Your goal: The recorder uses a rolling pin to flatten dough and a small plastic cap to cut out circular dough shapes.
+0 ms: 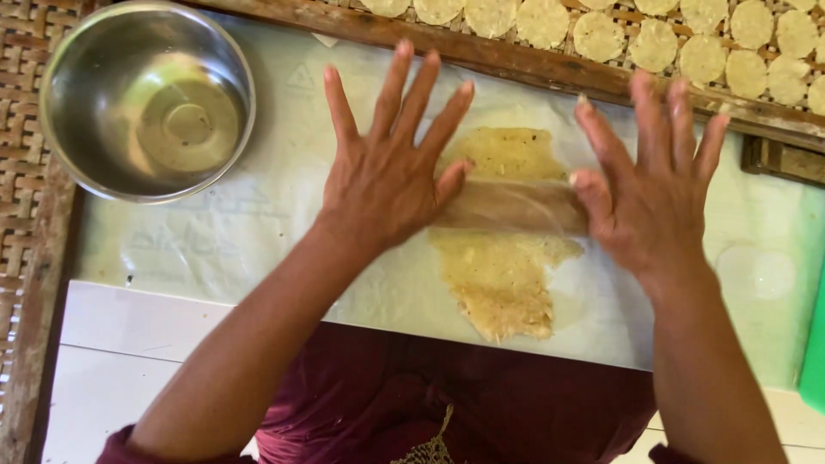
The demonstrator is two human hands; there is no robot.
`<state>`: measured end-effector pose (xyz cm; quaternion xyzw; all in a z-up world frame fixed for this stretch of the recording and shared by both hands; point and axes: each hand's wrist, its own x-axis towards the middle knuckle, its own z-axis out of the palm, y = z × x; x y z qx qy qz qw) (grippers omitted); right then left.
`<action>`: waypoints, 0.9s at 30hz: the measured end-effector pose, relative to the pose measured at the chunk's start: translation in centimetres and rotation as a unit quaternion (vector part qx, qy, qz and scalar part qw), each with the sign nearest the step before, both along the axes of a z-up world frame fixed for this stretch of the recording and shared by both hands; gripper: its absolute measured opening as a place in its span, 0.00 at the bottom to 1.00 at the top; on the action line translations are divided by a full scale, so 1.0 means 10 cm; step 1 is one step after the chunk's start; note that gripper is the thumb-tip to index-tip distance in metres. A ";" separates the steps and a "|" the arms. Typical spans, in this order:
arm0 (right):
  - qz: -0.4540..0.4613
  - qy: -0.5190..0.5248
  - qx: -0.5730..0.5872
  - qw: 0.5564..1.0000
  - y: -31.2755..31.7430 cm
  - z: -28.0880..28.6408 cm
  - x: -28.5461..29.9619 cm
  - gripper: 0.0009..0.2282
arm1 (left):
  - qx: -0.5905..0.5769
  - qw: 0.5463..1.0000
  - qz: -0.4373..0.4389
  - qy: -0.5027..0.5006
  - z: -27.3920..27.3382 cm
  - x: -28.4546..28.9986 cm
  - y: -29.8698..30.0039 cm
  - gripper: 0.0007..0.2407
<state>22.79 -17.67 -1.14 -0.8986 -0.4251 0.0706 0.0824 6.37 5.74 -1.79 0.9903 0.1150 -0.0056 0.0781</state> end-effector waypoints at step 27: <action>0.011 -0.077 0.053 0.996 -0.23 0.09 -0.58 0.26 | 0.064 0.993 0.046 -0.085 -0.08 -0.41 -0.35 0.32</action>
